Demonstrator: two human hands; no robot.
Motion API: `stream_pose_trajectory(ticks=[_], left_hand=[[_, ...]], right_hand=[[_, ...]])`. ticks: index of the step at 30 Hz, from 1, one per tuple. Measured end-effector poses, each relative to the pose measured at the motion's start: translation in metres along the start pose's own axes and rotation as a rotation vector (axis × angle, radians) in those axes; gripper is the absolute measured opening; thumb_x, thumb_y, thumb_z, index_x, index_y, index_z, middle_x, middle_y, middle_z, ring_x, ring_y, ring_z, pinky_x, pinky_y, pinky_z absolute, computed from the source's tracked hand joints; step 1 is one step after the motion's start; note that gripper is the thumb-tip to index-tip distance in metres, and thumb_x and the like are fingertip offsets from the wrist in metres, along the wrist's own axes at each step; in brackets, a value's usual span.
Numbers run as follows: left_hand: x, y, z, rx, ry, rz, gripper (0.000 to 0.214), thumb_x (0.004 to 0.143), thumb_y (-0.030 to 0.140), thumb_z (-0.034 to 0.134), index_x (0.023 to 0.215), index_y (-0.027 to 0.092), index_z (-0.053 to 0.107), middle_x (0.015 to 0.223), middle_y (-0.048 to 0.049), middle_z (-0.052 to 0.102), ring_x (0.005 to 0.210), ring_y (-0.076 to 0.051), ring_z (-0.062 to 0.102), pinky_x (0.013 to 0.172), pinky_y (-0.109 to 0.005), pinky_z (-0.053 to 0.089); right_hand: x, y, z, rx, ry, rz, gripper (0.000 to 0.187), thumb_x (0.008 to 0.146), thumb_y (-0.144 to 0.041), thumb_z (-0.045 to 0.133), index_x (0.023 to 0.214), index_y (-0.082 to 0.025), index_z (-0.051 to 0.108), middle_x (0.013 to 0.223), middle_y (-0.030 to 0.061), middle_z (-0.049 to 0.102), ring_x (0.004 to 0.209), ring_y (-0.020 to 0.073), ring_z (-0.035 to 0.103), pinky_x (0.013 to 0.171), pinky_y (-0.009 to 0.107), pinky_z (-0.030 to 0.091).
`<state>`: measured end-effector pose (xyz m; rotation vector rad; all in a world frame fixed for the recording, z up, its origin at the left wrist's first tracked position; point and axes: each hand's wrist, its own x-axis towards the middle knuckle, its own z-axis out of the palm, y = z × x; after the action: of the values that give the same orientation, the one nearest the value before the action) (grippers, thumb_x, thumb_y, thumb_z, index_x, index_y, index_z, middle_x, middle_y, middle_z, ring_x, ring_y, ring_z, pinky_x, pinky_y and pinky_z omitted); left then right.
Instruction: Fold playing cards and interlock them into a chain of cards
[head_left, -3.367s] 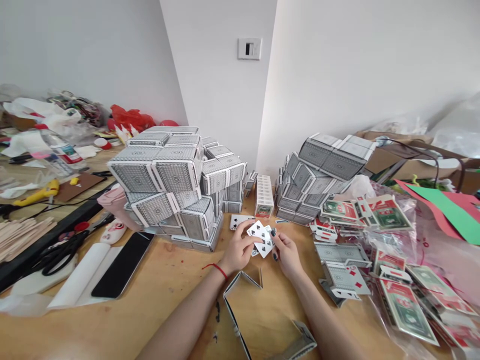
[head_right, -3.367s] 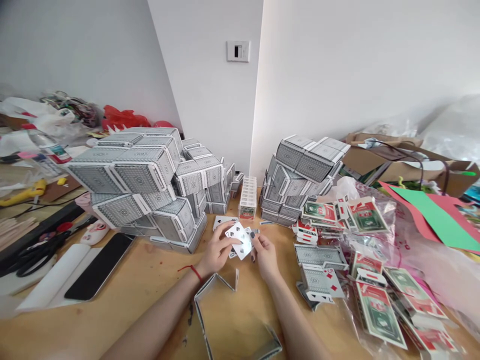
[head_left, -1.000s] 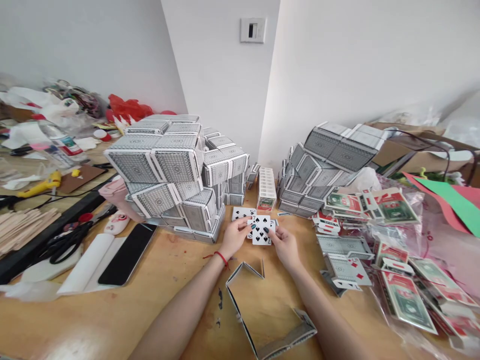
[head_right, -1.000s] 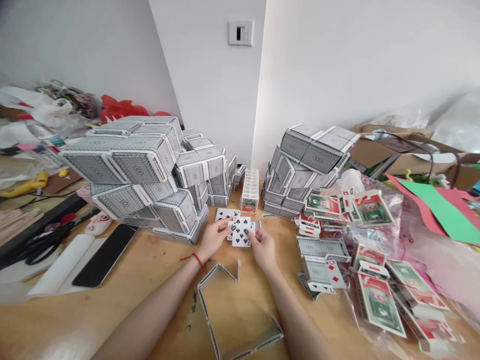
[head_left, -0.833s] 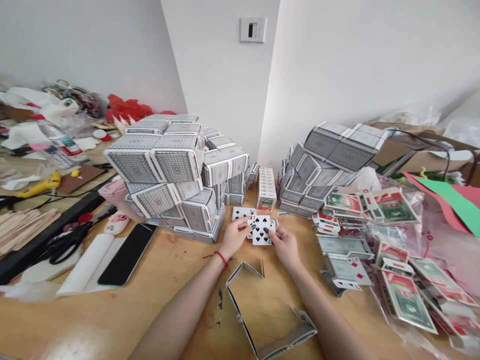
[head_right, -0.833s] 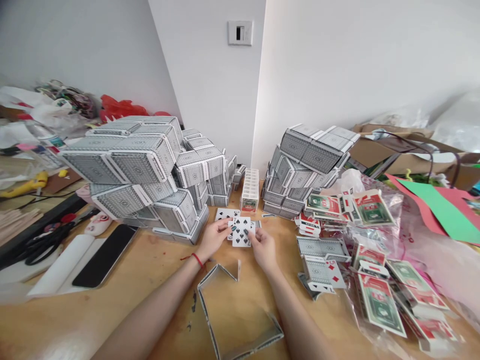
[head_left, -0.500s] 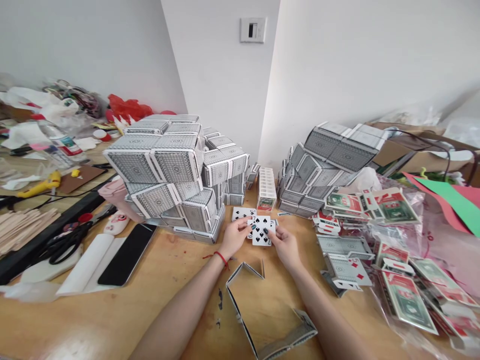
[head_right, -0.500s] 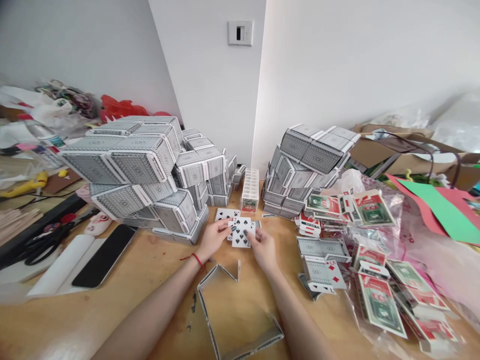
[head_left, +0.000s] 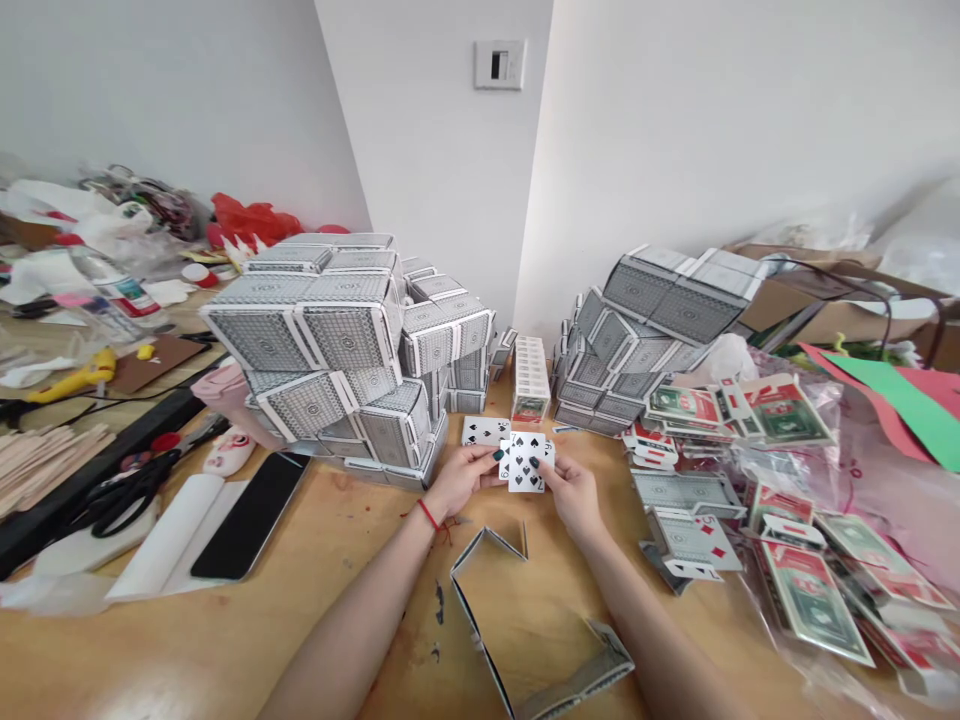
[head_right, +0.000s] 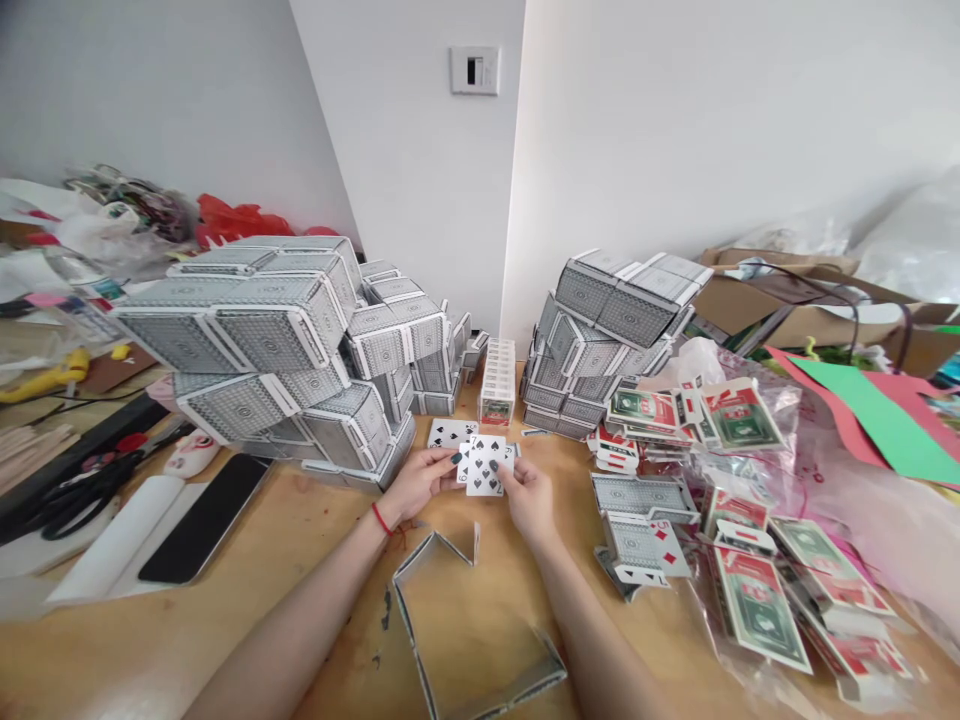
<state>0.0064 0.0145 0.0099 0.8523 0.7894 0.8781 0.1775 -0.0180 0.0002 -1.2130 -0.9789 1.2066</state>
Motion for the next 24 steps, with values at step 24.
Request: stream_pose_trajectory(ticks=[24], left_hand=[[0.003, -0.017, 0.015, 0.137, 0.227, 0.158, 0.034, 0.061, 0.030, 0.067, 0.090, 0.013, 0.066, 0.086, -0.0086, 0.068, 0.080, -0.020, 0.061, 0.072, -0.033, 0.049]], right_hand=[[-0.002, -0.002, 0.002, 0.047, -0.010, 0.039, 0.030, 0.055, -0.042, 0.070, 0.063, -0.015, 0.062, 0.063, 0.0048, 0.066, 0.059, 0.0172, 0.059, 0.057, 0.029, 0.046]])
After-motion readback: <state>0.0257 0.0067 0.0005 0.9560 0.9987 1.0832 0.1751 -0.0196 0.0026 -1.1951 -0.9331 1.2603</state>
